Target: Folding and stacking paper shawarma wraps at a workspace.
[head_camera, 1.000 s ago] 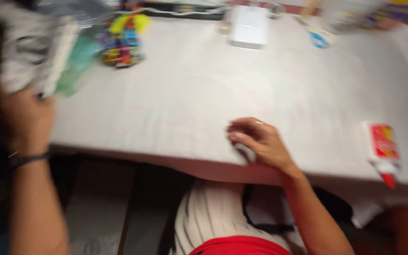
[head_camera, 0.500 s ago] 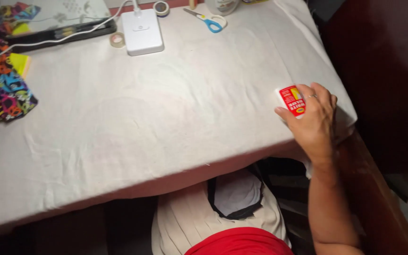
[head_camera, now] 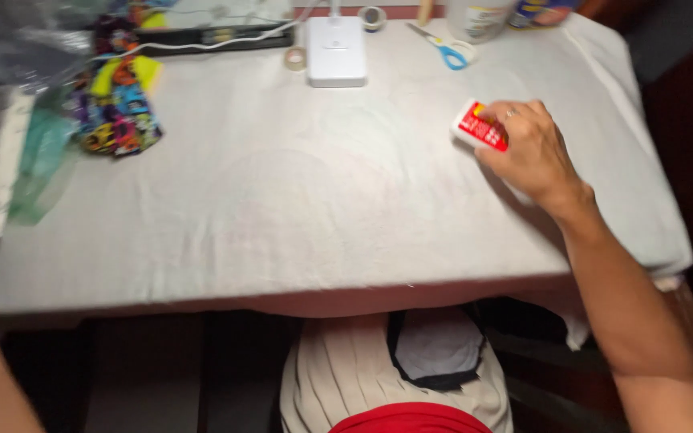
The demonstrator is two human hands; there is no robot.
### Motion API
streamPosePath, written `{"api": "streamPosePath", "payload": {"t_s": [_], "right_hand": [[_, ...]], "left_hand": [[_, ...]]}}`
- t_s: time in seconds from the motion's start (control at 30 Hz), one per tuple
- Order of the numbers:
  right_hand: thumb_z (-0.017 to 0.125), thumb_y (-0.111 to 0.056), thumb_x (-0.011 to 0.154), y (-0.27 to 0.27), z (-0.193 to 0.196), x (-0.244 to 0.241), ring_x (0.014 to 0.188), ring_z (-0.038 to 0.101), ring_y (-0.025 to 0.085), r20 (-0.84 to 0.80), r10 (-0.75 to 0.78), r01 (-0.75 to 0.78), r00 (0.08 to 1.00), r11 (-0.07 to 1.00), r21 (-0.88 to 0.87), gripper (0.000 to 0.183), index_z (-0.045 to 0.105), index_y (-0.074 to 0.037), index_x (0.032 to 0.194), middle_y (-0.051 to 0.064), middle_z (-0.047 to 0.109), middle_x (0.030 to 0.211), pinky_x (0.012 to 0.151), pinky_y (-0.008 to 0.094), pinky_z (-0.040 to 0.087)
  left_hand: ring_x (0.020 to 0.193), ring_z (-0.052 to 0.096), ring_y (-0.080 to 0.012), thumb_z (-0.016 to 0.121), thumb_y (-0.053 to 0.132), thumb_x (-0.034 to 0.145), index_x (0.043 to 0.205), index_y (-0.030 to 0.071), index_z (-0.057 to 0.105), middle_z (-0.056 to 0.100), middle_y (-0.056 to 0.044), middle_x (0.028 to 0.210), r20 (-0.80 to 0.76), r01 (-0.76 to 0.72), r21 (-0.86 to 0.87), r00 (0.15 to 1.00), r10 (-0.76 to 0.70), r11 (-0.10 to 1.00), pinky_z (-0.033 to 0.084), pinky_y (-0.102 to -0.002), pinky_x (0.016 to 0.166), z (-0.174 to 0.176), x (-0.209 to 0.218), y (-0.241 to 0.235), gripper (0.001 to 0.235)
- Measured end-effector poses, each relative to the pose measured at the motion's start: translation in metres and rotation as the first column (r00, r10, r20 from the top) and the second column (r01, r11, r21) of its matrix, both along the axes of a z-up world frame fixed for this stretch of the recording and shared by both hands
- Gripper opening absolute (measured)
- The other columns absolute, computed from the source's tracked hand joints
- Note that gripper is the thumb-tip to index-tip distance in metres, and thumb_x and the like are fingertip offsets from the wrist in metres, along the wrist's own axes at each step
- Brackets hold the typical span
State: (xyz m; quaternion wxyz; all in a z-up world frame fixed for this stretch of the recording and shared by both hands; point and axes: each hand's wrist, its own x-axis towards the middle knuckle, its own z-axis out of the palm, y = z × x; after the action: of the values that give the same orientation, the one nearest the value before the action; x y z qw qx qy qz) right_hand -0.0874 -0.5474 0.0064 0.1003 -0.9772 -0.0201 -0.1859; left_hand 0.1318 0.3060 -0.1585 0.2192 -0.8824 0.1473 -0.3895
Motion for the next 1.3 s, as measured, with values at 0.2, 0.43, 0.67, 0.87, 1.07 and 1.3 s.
{"api": "streamPosePath", "payload": {"t_s": [0.2, 0.43, 0.67, 0.87, 1.07, 1.3], "right_hand": [[0.073, -0.003, 0.082, -0.007, -0.03, 0.142, 0.106, 0.059, 0.043, 0.219, 0.39, -0.352, 0.894, 0.916, -0.195, 0.051, 0.066, 0.001, 0.132, 0.019, 0.07, 0.125, 0.1, 0.049, 0.044], [0.057, 0.012, 0.094, -0.002, -0.046, 0.146, 0.122, 0.054, 0.052, 0.13, 0.239, -0.236, 0.962, 0.971, -0.035, 0.034, 0.071, 0.01, 0.125, 0.035, 0.061, 0.136, 0.106, 0.055, 0.042], [0.059, -0.086, 0.08, 0.078, 0.031, 0.024, 0.14, 0.053, 0.038, 0.147, 0.56, -0.291, 0.815, 0.177, 0.94, 0.115, 0.036, 0.0, 0.153, 0.019, 0.044, 0.157, 0.119, 0.05, 0.046], [0.066, 0.009, 0.089, 0.06, -0.015, -0.07, 0.079, 0.074, 0.027, -0.14, 0.224, 0.12, 0.964, 0.102, 0.988, 0.063, 0.042, 0.007, 0.147, 0.019, 0.067, 0.098, 0.066, 0.042, 0.066], [0.07, 0.008, 0.088, 0.052, -0.014, -0.123, 0.076, 0.069, 0.011, -0.197, 0.085, 0.173, 0.977, 0.236, 0.956, 0.056, 0.053, 0.002, 0.141, 0.009, 0.063, 0.088, 0.071, 0.028, 0.064], [0.068, 0.0, 0.097, 0.03, -0.044, -0.126, 0.08, 0.069, 0.011, -0.185, 0.059, 0.163, 0.981, 0.274, 0.948, 0.04, 0.059, 0.005, 0.136, 0.011, 0.067, 0.092, 0.078, 0.028, 0.06]], "left_hand": [[0.076, 0.069, -0.0305, 0.077, 0.02, 0.11, 0.091, 0.01, 0.078, 0.071, -0.01, 0.079, -0.1, -0.261, -0.104, 0.963, 0.251, 0.96, 0.049, -0.039, 0.073, 0.096, -0.048, -0.088, 0.022], [0.099, 0.061, -0.0454, 0.057, -0.004, 0.11, 0.119, -0.002, 0.058, 0.066, -0.024, 0.101, 0.082, -0.008, -0.406, 0.996, 0.045, 0.914, 0.053, -0.057, 0.069, 0.201, -0.126, -0.198, 0.009], [0.07, 0.063, -0.0399, 0.058, 0.009, 0.109, 0.107, 0.007, 0.064, 0.067, -0.013, 0.082, -0.12, 0.291, -0.812, 0.766, -0.632, 0.507, 0.042, -0.05, 0.064, 0.187, -0.165, -0.372, 0.006], [0.096, 0.069, -0.0407, 0.072, 0.022, 0.094, 0.125, 0.001, 0.059, 0.068, -0.019, 0.105, -0.275, 0.291, -0.87, 0.382, -0.882, 0.398, 0.057, -0.046, 0.083, 0.124, -0.179, -0.479, 0.04], [0.109, 0.056, -0.0333, 0.089, 0.046, 0.075, 0.106, 0.014, 0.064, 0.057, -0.011, 0.12, -0.405, 0.472, -0.758, 0.2, -0.892, 0.45, 0.046, -0.041, 0.081, 0.147, -0.21, -0.505, 0.05], [0.105, 0.063, -0.0302, 0.087, 0.041, 0.081, 0.107, 0.011, 0.073, 0.066, -0.013, 0.112, -0.427, 0.415, -0.783, 0.183, -0.885, 0.464, 0.052, -0.039, 0.084, 0.154, -0.219, -0.504, 0.042]]}}
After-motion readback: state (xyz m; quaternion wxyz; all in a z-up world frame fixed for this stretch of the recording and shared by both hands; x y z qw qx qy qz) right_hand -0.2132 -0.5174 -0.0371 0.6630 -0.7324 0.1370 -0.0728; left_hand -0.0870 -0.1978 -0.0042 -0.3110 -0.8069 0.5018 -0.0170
